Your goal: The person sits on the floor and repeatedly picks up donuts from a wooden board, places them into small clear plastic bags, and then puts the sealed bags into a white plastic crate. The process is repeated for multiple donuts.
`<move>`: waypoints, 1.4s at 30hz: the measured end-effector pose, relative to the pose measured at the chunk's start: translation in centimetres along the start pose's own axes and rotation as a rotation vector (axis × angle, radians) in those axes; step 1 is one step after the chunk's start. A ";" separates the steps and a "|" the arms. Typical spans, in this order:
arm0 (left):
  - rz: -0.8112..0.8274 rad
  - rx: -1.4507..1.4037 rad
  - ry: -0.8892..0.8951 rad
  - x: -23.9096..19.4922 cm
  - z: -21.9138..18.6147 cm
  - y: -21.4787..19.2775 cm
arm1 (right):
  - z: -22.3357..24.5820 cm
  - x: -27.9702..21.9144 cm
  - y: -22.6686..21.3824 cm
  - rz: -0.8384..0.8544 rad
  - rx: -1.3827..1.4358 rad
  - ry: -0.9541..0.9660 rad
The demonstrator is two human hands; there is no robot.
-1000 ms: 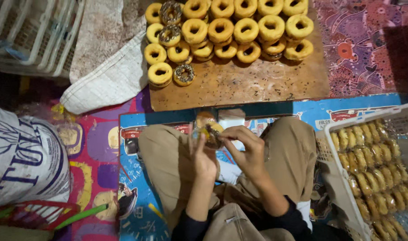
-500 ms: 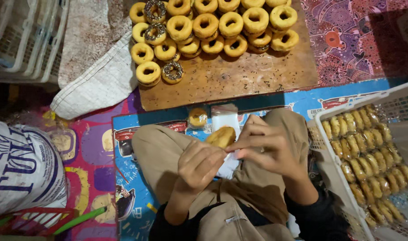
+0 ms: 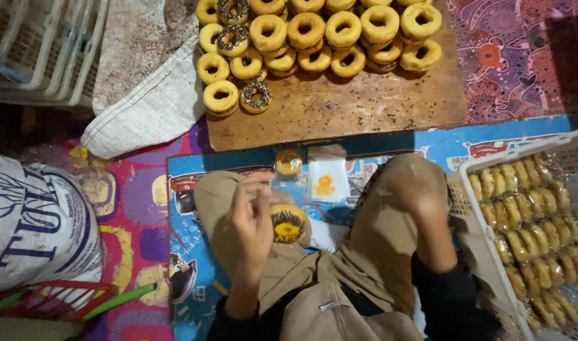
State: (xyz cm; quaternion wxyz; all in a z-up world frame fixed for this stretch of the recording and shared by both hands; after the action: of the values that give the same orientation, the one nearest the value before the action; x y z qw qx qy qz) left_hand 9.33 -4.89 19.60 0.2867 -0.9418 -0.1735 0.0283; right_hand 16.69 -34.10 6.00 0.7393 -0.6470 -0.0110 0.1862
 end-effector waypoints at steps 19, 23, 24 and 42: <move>-0.291 -0.149 -0.269 0.7 23.6 5.4 | 16.1 4.8 24.0 -0.163 1.641 0.298; -0.169 -0.442 -0.054 6.0 26.6 15.1 | 10.1 10.1 22.6 -0.558 1.497 0.419; -0.175 -0.283 -0.004 6.9 27.6 16.8 | 9.2 11.0 23.1 -0.578 1.403 0.452; 0.699 -0.542 -0.102 -3.1 12.0 25.7 | -2.4 -1.3 11.7 -0.213 1.797 0.117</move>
State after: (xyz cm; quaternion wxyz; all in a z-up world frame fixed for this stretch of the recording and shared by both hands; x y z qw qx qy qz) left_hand 12.57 -19.52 -4.64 -0.0065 -0.9824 0.1403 0.1234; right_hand 13.05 -35.67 -5.30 0.9783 0.1698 0.1163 0.0218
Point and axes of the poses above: each hand's wrist, its own x-axis towards the middle knuckle, its own y-axis out of the palm, z = x × y, the point moved 8 cm from there along x, towards the middle knuckle, and after that the axes turned 1 degree about x, right-handed, at the moved point
